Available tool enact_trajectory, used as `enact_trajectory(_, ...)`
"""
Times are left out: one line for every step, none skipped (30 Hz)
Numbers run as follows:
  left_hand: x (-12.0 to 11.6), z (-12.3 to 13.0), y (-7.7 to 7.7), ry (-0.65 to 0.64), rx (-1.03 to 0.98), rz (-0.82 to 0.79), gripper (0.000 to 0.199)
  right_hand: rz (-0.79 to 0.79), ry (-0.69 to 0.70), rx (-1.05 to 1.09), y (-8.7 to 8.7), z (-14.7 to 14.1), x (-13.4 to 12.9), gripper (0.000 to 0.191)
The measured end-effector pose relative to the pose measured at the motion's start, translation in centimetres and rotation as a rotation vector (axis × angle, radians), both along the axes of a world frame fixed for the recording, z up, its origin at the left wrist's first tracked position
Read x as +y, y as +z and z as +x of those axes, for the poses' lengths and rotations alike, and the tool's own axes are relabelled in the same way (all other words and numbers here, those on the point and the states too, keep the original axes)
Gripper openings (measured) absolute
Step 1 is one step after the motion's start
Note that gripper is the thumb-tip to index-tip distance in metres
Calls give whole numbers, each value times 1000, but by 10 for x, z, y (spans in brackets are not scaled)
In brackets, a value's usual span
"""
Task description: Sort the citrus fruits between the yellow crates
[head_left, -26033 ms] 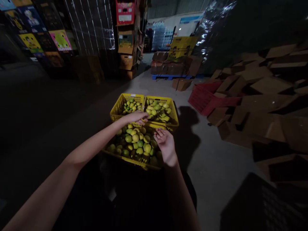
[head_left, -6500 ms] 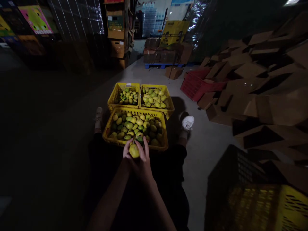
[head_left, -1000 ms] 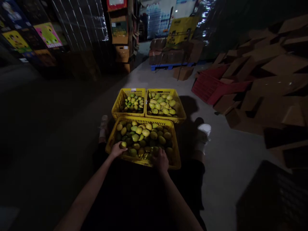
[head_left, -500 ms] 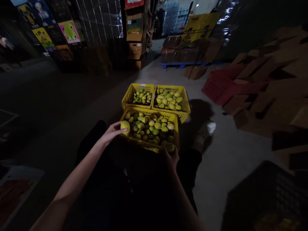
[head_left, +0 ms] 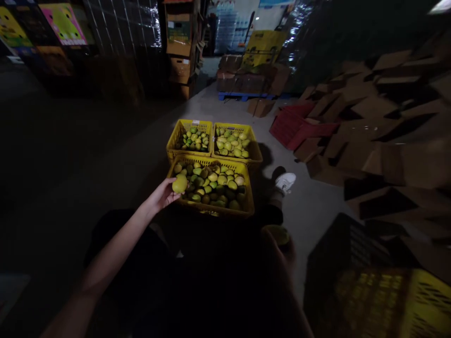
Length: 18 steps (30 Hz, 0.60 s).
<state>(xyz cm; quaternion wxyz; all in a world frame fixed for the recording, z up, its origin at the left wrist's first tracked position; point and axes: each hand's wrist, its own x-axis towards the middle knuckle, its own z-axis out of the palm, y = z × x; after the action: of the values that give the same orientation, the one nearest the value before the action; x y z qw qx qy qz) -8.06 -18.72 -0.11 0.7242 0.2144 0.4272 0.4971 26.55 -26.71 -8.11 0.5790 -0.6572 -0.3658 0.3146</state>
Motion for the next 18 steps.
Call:
enact_trajectory(2, -1, 1, -28, -55, -9, 30, 12, 7, -66, 15, 2, 1, 39)
enact_trajectory(4, -2, 2, -50, -98, -18, 33, 39, 7, -127, 30, 3, 4, 37)
enact_trajectory(7, -3, 3, -63, -127, -30, 35, 79, 3, -150, 44, 4, 8, 36)
enact_trajectory(10, -4, 4, -74, -142, -46, 35, 109, 15, -160, 57, 4, 14, 36)
enact_trajectory(14, -4, 3, -86, -150, -63, 35, 126, 34, -162, 69, 3, 20, 36)
enact_trajectory(17, -3, 1, -105, -156, -74, 34, 134, 72, -149, 78, 1, 28, 35)
enact_trajectory(21, -1, -2, -128, -162, -77, 33, 130, 125, -127, 85, -2, 36, 35)
enact_trajectory(25, 3, -6, -155, -160, -77, 30, 119, 185, -95, 89, -7, 45, 35)
enact_trajectory(29, 7, -10, -184, -146, -75, 26, 108, 249, -52, 89, -12, 54, 36)
enact_trajectory(33, 13, -16, -204, -117, -73, 21, 96, 306, -7, 87, -18, 64, 38)
enact_trajectory(37, 21, -22, -213, -74, -69, 17, 83, 355, 30, 82, -25, 75, 41)
enact_trajectory(42, 29, -28, -211, -30, -55, 16, 75, 398, 48, 75, -31, 85, 43)
enact_trajectory(45, 37, -34, -200, 12, -23, 19, 68, 440, 44, 66, -37, 96, 45)
enact_trajectory(49, 45, -40, -185, 56, 28, 25, 63, 485, 19, 57, -42, 105, 46)
enact_trajectory(52, 53, -46, -162, 108, 92, 33, 63, 527, -22, 48, -47, 115, 45)
enact_trajectory(55, 60, -51, -131, 170, 164, 41, 72, 569, -74, 39, -51, 123, 45)
enact_trajectory(58, 66, -55, -102, 237, 235, 48, 91, 602, -128, 31, -54, 130, 46)
enact_trajectory(60, 71, -59, -78, 304, 306, 53, 116, 624, -176, 24, -58, 136, 47)
